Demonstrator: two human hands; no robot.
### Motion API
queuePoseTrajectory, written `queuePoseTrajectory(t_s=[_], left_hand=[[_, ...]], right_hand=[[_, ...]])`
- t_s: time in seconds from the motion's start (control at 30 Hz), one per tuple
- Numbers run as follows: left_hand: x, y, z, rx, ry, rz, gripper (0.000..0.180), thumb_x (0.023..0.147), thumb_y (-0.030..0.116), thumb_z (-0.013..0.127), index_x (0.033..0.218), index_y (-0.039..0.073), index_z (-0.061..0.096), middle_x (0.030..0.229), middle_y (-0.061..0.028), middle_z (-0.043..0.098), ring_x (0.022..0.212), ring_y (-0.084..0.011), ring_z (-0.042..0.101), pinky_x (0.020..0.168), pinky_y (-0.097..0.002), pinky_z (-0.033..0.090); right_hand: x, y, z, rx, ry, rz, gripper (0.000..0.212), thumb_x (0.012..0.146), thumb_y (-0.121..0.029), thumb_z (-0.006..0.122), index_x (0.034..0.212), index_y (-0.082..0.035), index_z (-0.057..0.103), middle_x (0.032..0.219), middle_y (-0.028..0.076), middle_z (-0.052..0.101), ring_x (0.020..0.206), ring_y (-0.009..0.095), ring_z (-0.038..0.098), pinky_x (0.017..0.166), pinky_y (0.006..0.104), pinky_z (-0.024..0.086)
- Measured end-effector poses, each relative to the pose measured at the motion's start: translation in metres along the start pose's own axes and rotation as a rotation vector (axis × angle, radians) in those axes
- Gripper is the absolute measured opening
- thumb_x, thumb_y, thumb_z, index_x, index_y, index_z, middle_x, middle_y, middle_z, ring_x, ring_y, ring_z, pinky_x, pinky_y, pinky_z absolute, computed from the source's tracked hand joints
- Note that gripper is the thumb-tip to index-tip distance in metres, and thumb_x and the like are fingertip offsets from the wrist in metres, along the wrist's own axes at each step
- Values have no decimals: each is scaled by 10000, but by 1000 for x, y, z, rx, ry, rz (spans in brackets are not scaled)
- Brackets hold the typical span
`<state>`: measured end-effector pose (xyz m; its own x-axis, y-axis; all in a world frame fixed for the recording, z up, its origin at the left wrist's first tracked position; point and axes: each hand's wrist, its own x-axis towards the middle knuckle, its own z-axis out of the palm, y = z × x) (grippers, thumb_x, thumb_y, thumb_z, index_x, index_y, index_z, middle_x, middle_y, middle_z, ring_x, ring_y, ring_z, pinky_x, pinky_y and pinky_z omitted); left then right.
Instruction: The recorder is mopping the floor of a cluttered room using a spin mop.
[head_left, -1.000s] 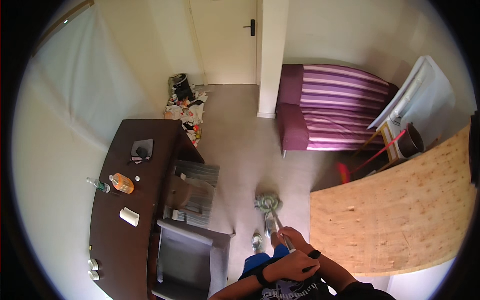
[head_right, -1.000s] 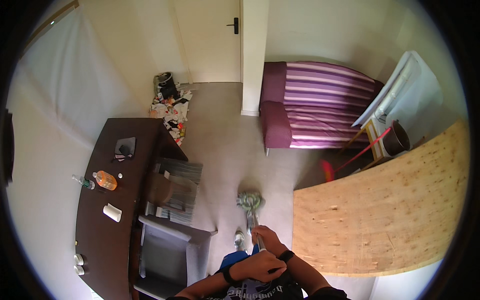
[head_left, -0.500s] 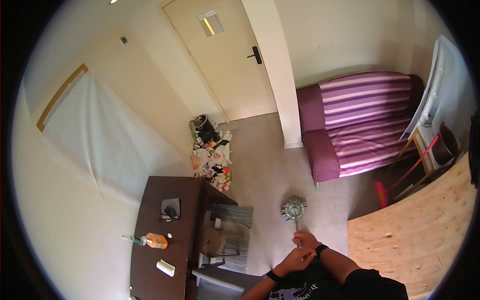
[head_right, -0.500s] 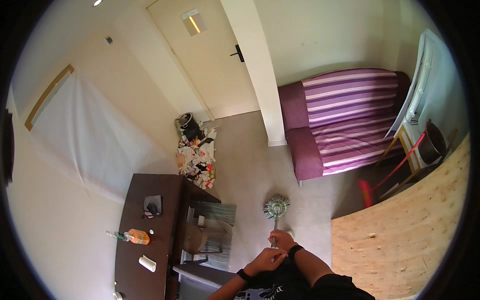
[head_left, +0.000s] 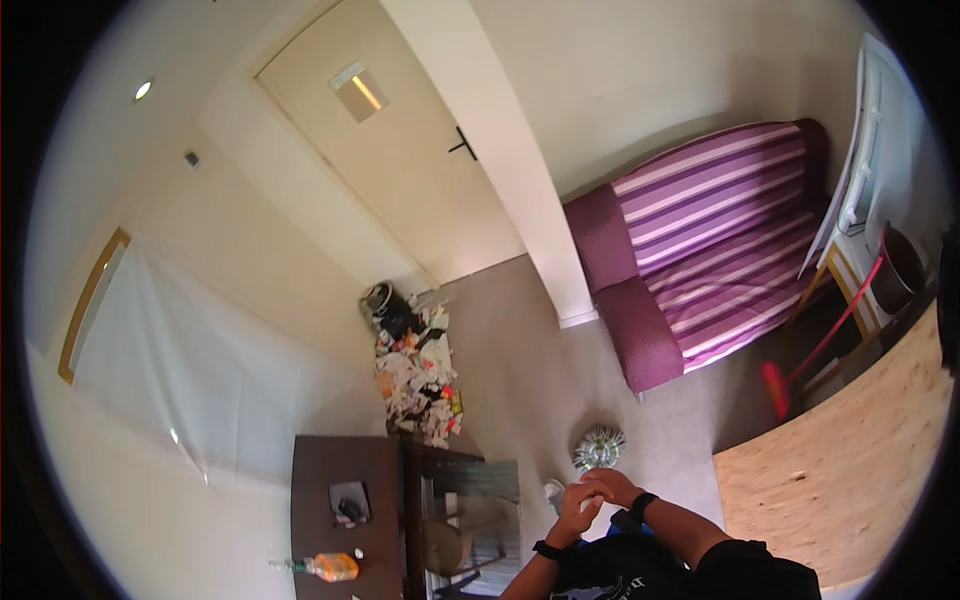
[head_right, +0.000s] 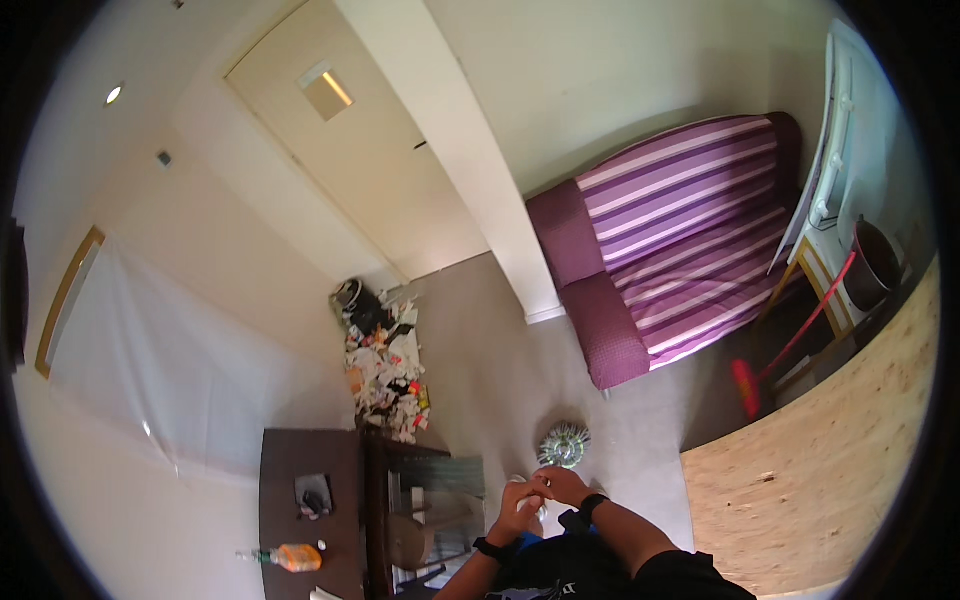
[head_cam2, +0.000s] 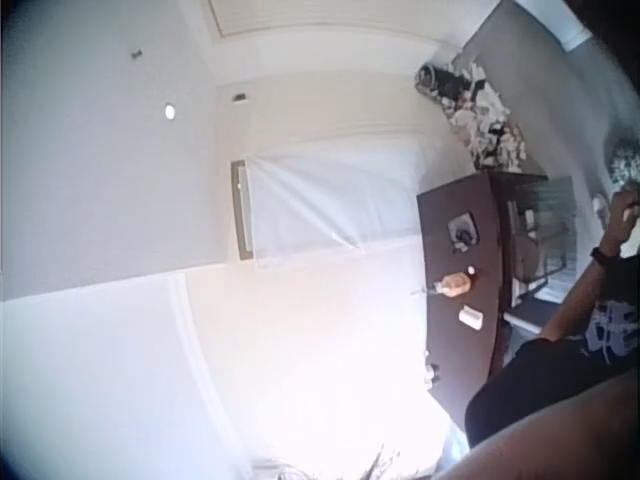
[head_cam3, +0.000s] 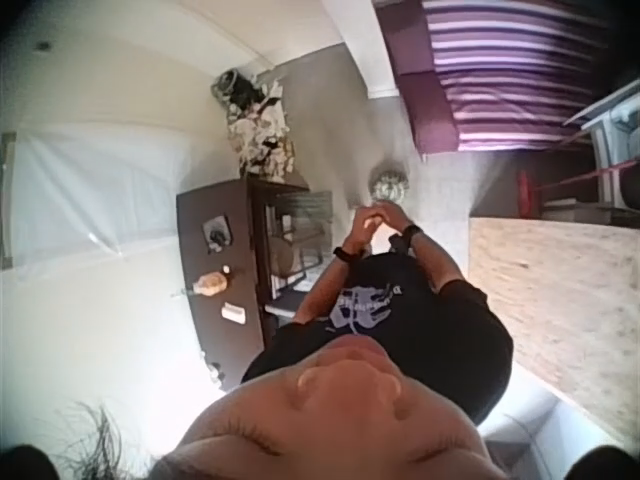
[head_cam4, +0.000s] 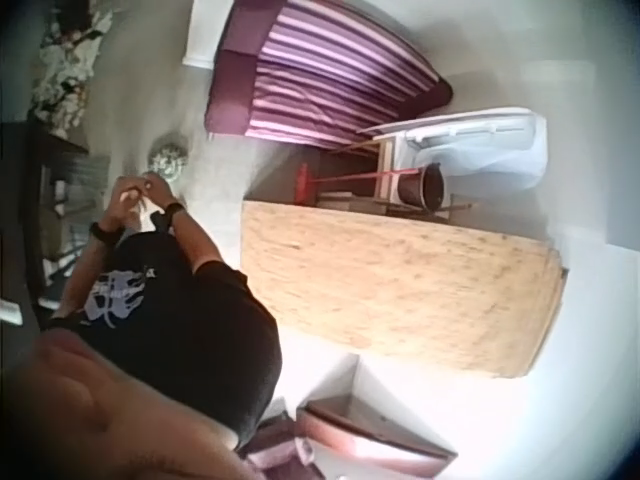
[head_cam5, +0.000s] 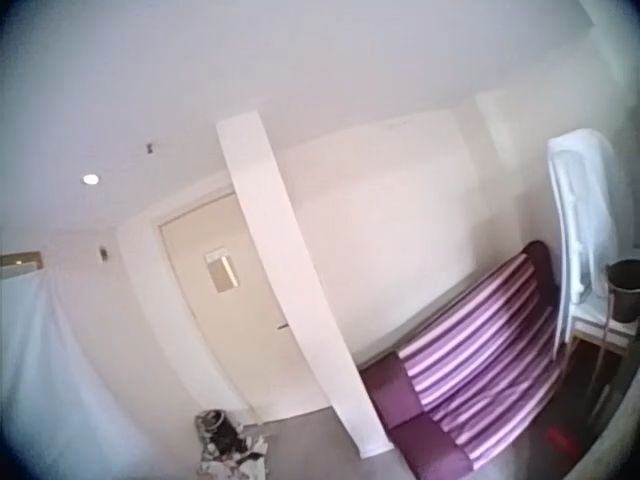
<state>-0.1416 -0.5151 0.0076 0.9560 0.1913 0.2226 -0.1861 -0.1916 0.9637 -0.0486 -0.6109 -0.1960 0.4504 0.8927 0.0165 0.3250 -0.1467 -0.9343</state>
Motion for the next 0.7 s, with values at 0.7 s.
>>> queuePoseTrajectory(t_s=[0.7], left_hand=[[145, -89, -223, -173, -125, 42, 218, 914, 189, 625, 841, -16, 635, 711, -75, 652, 683, -139, 613, 673, -315, 493]], right_hand=[[262, -81, 30, 228, 203, -86, 192, 961, -173, 588, 1115, -69, 638, 1080, 95, 671, 1025, 249, 650, 855, 338, 517]])
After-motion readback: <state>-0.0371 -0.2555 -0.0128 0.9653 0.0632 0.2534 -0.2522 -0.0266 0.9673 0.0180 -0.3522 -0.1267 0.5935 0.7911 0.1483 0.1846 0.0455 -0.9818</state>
